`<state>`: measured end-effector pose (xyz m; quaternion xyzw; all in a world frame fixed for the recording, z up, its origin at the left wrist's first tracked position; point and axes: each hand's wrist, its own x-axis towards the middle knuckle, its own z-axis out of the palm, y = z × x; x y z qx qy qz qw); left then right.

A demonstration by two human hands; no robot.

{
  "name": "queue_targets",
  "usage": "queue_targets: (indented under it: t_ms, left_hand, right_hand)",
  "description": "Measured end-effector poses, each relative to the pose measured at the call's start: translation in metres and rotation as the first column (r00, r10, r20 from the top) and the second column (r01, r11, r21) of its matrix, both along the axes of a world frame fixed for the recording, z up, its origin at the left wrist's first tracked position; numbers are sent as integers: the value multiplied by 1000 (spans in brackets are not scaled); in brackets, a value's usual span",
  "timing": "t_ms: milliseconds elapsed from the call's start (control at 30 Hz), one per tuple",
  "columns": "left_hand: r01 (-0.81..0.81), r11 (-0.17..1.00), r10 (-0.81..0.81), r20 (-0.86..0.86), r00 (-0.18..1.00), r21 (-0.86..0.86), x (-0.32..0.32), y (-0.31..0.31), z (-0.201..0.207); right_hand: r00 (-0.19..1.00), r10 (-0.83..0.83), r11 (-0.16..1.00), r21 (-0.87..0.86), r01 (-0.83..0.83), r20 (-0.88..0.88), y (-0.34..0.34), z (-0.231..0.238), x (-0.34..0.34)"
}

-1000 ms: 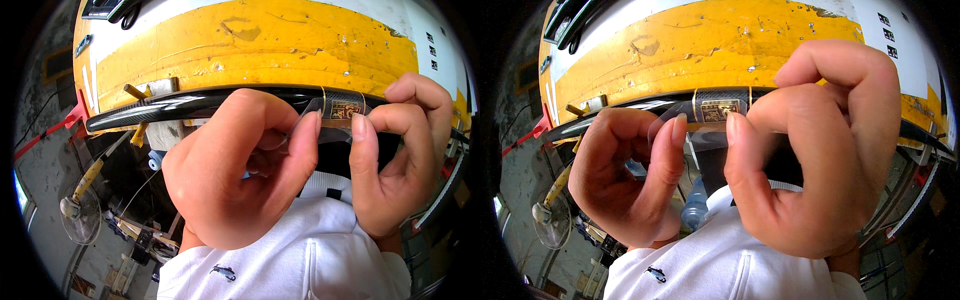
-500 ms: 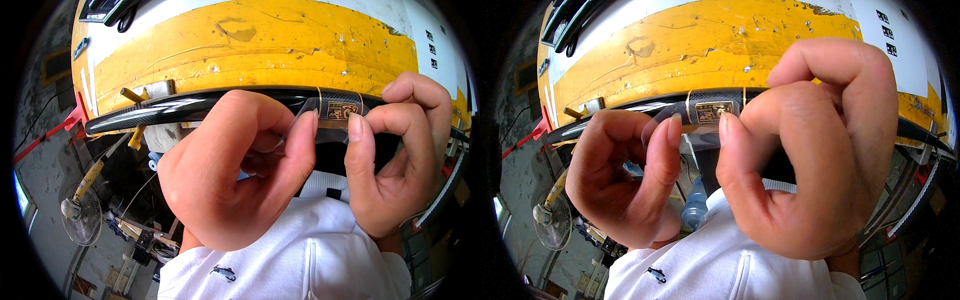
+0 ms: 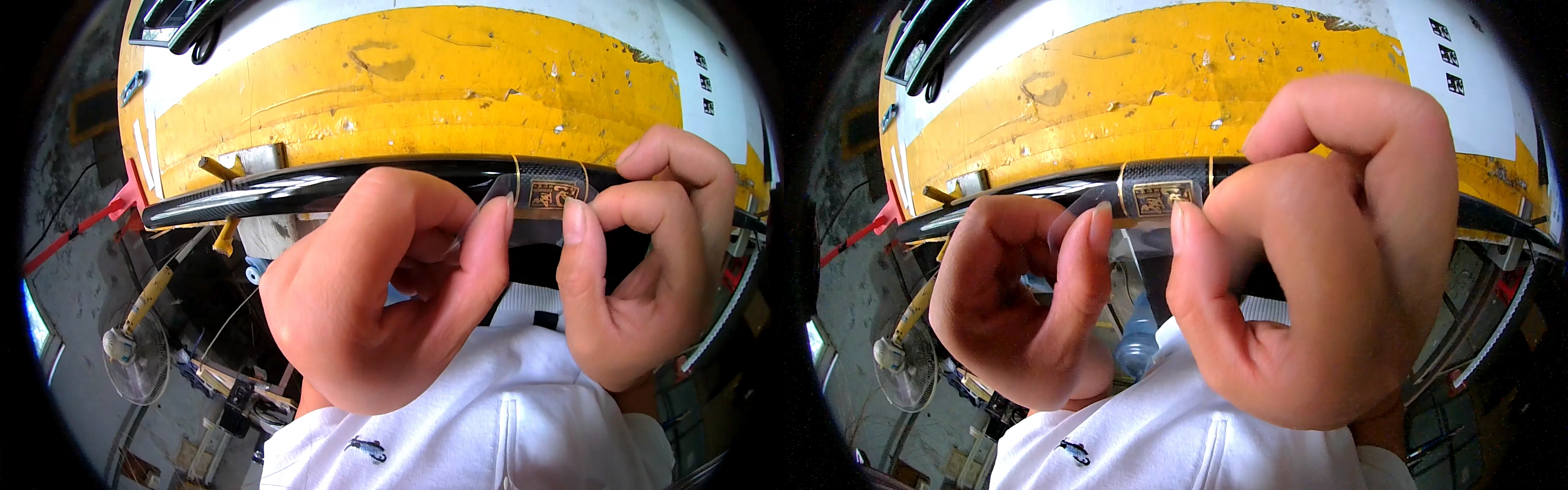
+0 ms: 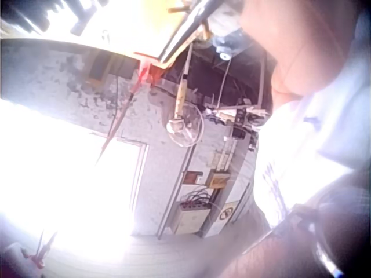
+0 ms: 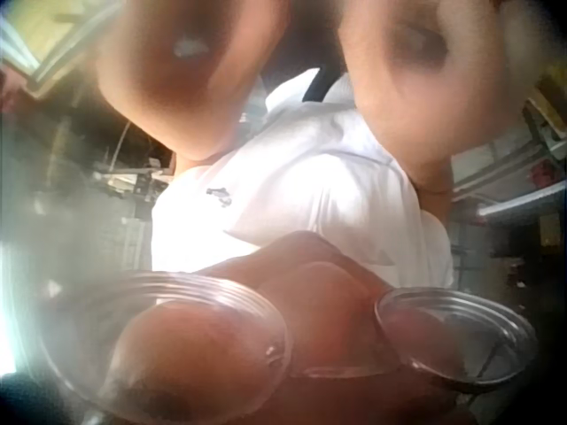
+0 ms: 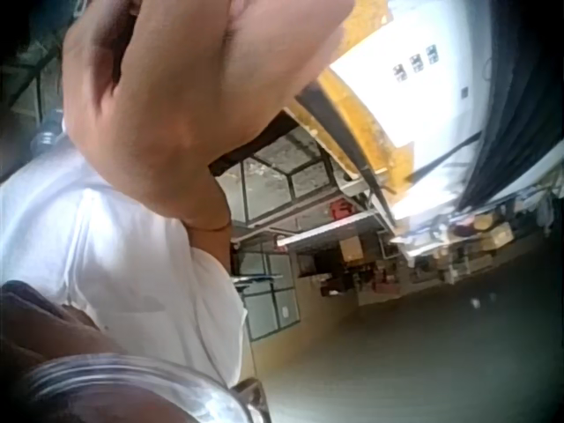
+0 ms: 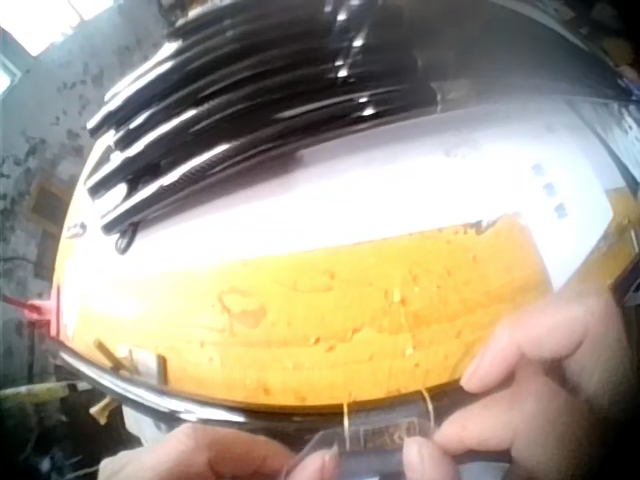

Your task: The person applies decorative or branding labels to long black poles by hand. The person peels small gold labels from a sheet, positions them carefully onto a specific section of a pole, and smooths them down.

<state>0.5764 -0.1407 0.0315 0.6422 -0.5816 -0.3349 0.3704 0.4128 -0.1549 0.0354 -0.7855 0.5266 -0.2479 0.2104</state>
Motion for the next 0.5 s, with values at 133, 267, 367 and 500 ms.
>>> queue_targets:
  t_ms: [133,267,367,500]
  left_hand:
    - [-3,1000,3,-5,1000,23,-1,-1,3]
    - [-18,999,19,-25,999,41,0,1,1]
    - [-11,1000,12,-31,999,30,-1,0,2]
    - [-6,1000,7,-28,1000,26,0,0,3]
  right_hand:
    - [1000,19,999,35,-19,-7,-2,5,-2]
    - [998,57,998,29,-57,-13,-5,2,-2]
    - [999,47,998,38,-47,2,-4,3,-4]
    - [999,53,998,29,-52,-11,-6,4,-3]
